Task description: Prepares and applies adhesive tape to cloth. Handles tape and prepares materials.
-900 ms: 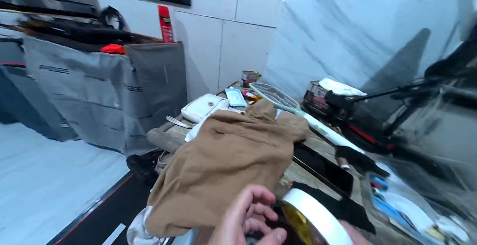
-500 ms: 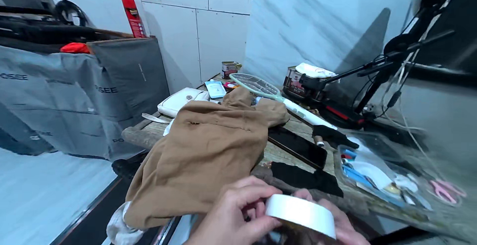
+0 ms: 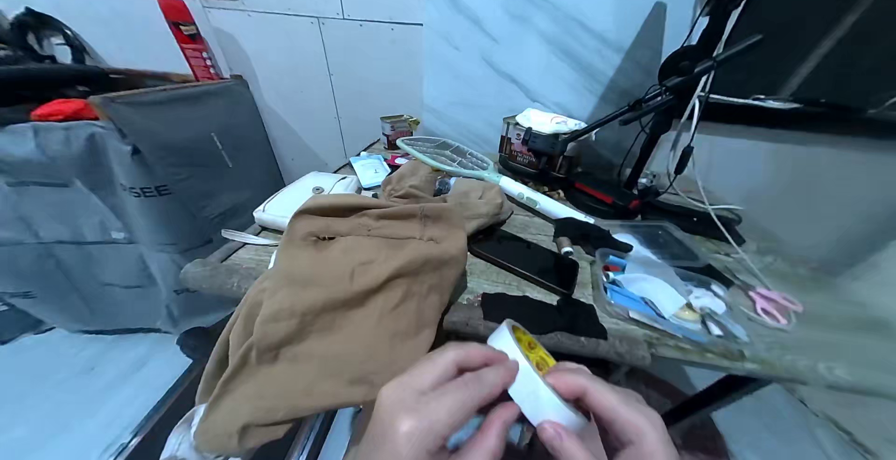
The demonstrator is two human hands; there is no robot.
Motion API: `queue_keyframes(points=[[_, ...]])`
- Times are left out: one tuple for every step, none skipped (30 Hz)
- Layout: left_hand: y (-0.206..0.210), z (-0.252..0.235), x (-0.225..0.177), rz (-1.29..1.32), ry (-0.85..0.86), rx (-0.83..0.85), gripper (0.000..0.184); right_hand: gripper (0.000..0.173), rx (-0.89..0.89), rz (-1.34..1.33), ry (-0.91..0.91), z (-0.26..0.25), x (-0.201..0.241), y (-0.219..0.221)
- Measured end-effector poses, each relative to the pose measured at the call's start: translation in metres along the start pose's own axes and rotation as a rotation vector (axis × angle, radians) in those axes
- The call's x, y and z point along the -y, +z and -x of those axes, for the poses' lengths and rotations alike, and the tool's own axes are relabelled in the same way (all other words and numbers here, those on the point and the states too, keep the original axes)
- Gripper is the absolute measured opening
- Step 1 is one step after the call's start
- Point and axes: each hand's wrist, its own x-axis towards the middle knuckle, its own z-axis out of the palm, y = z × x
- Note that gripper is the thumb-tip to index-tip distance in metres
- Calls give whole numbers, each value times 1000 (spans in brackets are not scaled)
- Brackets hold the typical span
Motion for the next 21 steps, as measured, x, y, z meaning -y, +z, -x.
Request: queue_keyframes(points=[[4,0,-3,-43,18,-31,18,16,-28,56,-8,1,3,3],[7,-1,-3,-85,40,-53,16,15,-55,112,-20,2,6,6],[9,-1,-4,-121,61,-67,16,15,-80,168,-36,2,9,9],[11,-2,-4,-147,79,-74,16,15,-104,223,-56,2,11,11],[12,-2,-4,-165,91,-76,16,15,-122,273,-76,2,13,12],[12,-2,-5,-178,96,-77,16,16,-136,316,-93,3,13,14],[12,-2,-5,-183,97,-81,16,17,-146,360,-108,3,13,15],[13,-2,-6,-184,96,-85,16,18,-149,394,-120,4,12,16],[13,-2,-6,-185,95,-87,15,19,-153,418,-126,5,12,17],[13,-2,-6,-185,95,-87,15,19,-158,442,-131,5,12,18],[12,-3,-6,-183,97,-89,15,19,-165,466,-135,5,12,19],[12,-3,-6,-182,100,-90,14,20,-170,485,-137,5,12,19],[12,-3,-6,-184,104,-93,14,20,-178,497,-138,5,12,20],[13,-3,-6,-188,108,-97,14,20,-189,506,-139,5,13,21],[13,-3,-5,-192,113,-100,14,19,-199,513,-140,5,13,22],[14,-3,-5,-198,120,-103,13,19,-206,517,-140,5,13,22],[15,-3,-5,-204,131,-106,13,20,-209,519,-140,5,14,23],[16,-2,-5,-216,141,-108,13,20,-211,517,-139,5,14,23],[17,-2,-5,-236,152,-113,13,20,-213,518,-136,5,14,24],[18,-2,-5,-263,164,-119,13,20,-211,523,-128,6,15,24],[19,-2,-5,-289,177,-126,13,21,-209,533,-115,6,17,25]])
